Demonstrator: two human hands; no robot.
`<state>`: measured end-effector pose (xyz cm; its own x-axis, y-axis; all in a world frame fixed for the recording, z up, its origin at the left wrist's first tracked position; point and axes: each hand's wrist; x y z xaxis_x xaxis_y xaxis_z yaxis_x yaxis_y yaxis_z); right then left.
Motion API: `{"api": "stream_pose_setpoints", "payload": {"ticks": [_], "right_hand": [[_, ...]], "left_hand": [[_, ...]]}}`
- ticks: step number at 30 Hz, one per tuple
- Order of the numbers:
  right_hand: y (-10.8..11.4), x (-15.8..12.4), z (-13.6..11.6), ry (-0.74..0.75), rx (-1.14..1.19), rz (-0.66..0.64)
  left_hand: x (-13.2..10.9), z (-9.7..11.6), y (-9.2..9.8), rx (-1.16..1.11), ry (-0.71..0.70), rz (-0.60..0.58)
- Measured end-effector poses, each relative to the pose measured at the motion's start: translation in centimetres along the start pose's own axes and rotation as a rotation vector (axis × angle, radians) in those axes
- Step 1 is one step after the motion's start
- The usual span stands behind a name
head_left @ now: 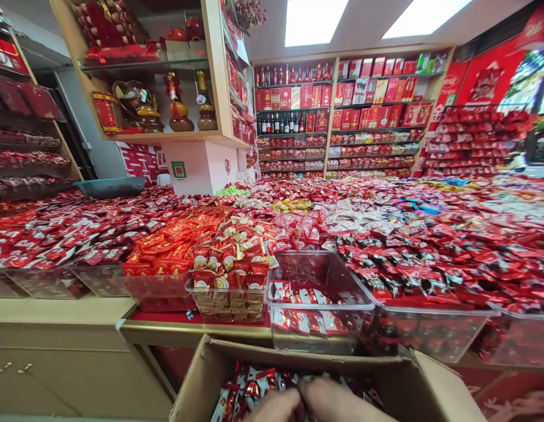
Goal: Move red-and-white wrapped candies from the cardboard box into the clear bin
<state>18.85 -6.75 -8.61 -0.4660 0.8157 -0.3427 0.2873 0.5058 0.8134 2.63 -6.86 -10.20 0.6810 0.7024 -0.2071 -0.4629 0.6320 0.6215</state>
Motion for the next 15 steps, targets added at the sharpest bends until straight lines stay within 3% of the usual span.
{"api": "stream_pose_setpoints", "payload": {"ticks": [2, 5, 9, 12, 15], "right_hand": [[2.2, -1.7, -0.4, 0.07, 0.105, 0.109], [4.5, -3.9, -0.8, 0.202, 0.374, 0.17], [5.7, -5.2, -1.3, 0.285, 0.602, 0.278], [5.6, -5.4, -1.6, 0.34, 0.723, 0.291], [5.4, -5.3, -1.7, 0.332, 0.696, 0.305]], "left_hand": [[-0.1, 1.0, 0.7, -0.052, -0.003, 0.123], [-0.6, 2.8, 1.7, -0.383, -0.041, 0.309], [-1.2, 4.5, 2.7, -0.674, 0.004, 0.305], [-1.4, 5.1, 3.0, -0.62, -0.032, 0.271], [-1.4, 5.4, 3.1, -0.468, -0.064, 0.245]]}}
Point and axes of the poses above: each hand's wrist, its own x-axis towards the middle knuckle, its own y-axis out of the back of the hand, z = x × y, and after that the axes turned 7 degrees about x, right-handed
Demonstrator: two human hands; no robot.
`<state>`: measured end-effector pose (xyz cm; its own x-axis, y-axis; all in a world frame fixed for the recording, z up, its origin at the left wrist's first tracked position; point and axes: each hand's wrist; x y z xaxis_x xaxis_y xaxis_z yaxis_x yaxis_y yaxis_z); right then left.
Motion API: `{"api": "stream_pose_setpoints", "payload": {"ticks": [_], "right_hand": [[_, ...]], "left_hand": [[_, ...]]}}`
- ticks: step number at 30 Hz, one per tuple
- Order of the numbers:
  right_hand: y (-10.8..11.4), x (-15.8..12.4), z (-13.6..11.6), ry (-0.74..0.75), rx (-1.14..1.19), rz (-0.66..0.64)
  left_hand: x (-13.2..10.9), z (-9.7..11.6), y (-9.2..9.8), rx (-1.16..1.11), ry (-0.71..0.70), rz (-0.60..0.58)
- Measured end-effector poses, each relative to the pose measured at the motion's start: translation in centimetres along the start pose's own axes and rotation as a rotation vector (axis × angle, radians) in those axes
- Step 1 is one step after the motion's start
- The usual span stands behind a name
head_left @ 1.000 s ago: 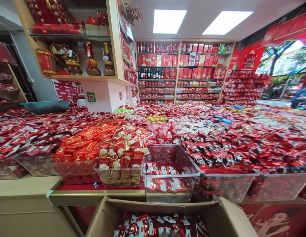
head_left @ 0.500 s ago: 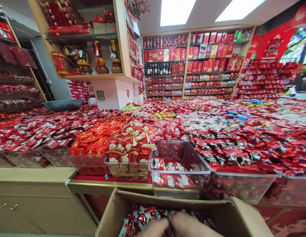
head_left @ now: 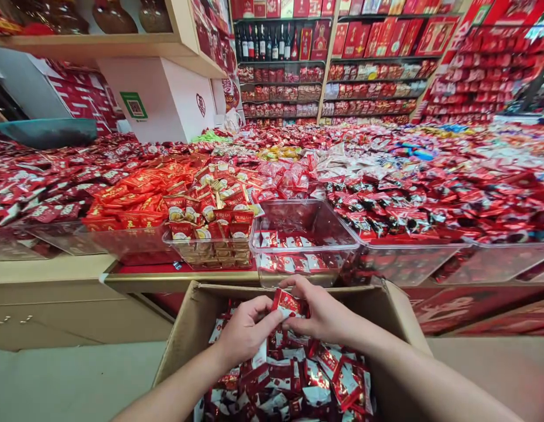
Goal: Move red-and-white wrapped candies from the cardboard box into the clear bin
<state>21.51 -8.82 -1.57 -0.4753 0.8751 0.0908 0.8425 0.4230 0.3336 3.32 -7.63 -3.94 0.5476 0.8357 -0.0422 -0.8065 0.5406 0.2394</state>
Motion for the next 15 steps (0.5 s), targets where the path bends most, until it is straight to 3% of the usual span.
{"api": "stream_pose_setpoints", "payload": {"ticks": [7, 11, 15], "right_hand": [[0.1, 0.3, 0.1, -0.041, 0.004, -0.031], [-0.2, 0.0, -0.2, -0.039, -0.033, -0.059], [-0.3, -0.5, -0.9, 0.136, -0.13, 0.026]], "left_hand": [[-0.3, 0.3, 0.8, 0.08, -0.074, 0.104], [-0.6, 0.4, 1.2, 0.153, -0.086, 0.045], [-0.4, 0.2, 1.2, -0.028, -0.04, 0.064]]}}
Point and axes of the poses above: each hand's wrist, its own x-axis towards the middle knuckle, its own y-axis out of the back of the hand, z = x × y, and after that the axes turned 7 degrees about x, right-handed
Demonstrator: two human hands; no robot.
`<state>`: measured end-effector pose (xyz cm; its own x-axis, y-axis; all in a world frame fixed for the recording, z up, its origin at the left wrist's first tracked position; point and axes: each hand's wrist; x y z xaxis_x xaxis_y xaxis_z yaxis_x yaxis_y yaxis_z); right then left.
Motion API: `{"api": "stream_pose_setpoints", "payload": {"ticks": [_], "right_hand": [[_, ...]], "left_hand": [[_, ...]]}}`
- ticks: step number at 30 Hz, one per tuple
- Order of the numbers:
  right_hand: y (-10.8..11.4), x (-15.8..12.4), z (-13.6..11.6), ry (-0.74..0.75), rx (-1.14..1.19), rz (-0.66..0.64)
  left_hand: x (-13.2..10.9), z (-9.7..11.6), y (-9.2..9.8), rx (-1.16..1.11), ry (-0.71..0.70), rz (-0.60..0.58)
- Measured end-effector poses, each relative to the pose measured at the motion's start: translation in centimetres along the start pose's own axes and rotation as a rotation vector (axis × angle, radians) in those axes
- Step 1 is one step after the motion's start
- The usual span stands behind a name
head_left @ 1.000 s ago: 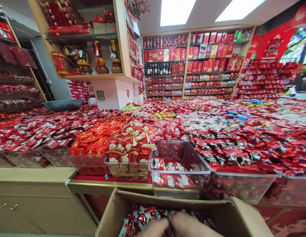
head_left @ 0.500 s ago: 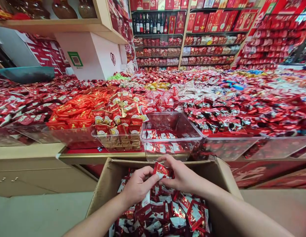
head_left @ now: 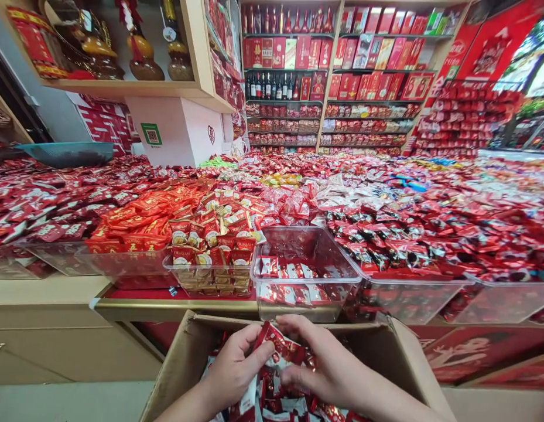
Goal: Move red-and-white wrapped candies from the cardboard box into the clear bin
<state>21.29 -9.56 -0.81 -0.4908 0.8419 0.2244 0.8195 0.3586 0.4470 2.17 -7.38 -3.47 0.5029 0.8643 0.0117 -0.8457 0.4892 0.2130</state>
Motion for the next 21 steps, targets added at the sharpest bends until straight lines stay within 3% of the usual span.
{"api": "stream_pose_setpoints", "payload": {"ticks": [4, 8, 13, 15, 17, 21], "right_hand": [[-0.3, 0.1, 0.0, 0.202, -0.144, -0.084], [-0.3, -0.1, 0.3, 0.221, -0.277, 0.057], [4.1, 1.6, -2.4, 0.398, -0.448, 0.271], [6.3, 4.4, -3.5, 0.307, -0.575, 0.32], [7.9, 8.0, -3.5, 0.123, -0.722, 0.155], [8.8, 14.3, -0.4, 0.005, -1.066, -0.258]], "left_hand": [[0.2, -0.6, 0.0, -0.328, 0.217, 0.0], [0.2, -0.8, 0.2, -0.413, 0.282, -0.06], [0.5, -1.1, 0.6, -0.405, 0.248, -0.105], [0.6, -1.5, 0.6, -0.351, 0.235, -0.114], [0.7, -1.9, 0.5, -0.284, 0.255, -0.11], [0.8, -2.6, 0.5, -0.157, 0.286, -0.103]]}}
Point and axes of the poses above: each hand's wrist, its own x-axis towards the middle knuckle, its own y-axis out of the back of the hand, z = x × y, and after that the axes turned 7 degrees about x, right-handed
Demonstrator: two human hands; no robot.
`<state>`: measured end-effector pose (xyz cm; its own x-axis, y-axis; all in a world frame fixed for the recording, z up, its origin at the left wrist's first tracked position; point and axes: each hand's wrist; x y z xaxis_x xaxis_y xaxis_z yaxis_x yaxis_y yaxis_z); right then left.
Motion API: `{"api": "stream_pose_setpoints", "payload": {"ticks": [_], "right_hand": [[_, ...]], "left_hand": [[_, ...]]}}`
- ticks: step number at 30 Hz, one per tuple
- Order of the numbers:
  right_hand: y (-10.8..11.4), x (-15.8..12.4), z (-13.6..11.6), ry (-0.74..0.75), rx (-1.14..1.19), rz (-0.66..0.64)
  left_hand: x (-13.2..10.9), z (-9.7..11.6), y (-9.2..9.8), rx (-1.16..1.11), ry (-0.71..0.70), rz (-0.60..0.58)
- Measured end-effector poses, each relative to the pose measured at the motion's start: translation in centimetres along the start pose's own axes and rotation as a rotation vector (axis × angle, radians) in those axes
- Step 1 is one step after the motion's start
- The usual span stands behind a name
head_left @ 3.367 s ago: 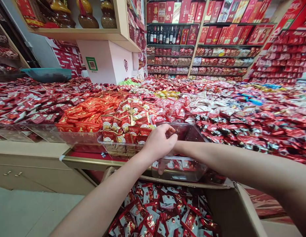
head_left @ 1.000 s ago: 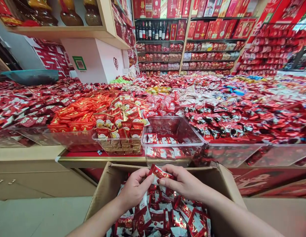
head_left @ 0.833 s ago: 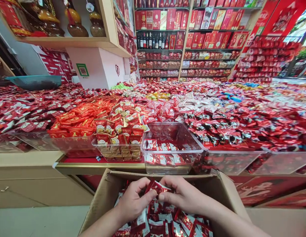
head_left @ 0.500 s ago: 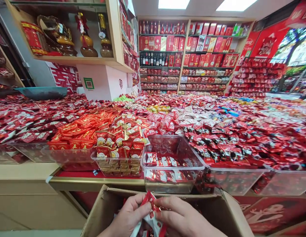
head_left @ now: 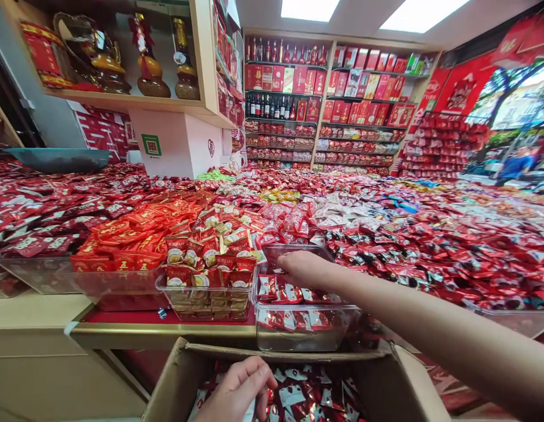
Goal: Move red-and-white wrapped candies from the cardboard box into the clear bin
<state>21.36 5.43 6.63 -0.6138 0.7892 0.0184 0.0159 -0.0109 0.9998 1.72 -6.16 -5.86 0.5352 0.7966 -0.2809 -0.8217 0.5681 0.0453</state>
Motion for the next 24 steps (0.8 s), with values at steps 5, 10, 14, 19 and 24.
{"api": "stream_pose_setpoints", "payload": {"ticks": [5, 10, 14, 19, 24], "right_hand": [[-3.8, 2.9, 1.8, 0.018, -0.111, -0.191], [-4.9, 2.5, 1.4, 0.046, -0.102, -0.247], [-4.5, 2.3, 0.5, 0.052, -0.075, -0.307], [-4.4, 2.8, 0.5, -0.036, -0.028, -0.452], [-4.8, 3.1, 1.0, -0.063, 0.007, -0.484]], "left_hand": [[0.4, -0.3, 0.4, 0.082, -0.016, 0.042], [0.3, 0.5, 0.4, 0.143, -0.021, 0.049], [0.1, 1.3, 0.2, 0.199, -0.004, 0.034], [0.1, 1.2, 0.1, 0.213, 0.014, 0.015], [0.0, 1.1, 0.1, 0.246, 0.015, 0.036]]}}
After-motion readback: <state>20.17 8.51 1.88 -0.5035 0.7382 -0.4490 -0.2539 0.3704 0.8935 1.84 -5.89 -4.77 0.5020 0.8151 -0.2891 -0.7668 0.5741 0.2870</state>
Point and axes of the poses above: each hand's wrist, its own x-axis towards the middle knuckle, its own y-axis out of the back of the hand, z = x × y, and after that the axes turned 7 degrees about x, right-handed
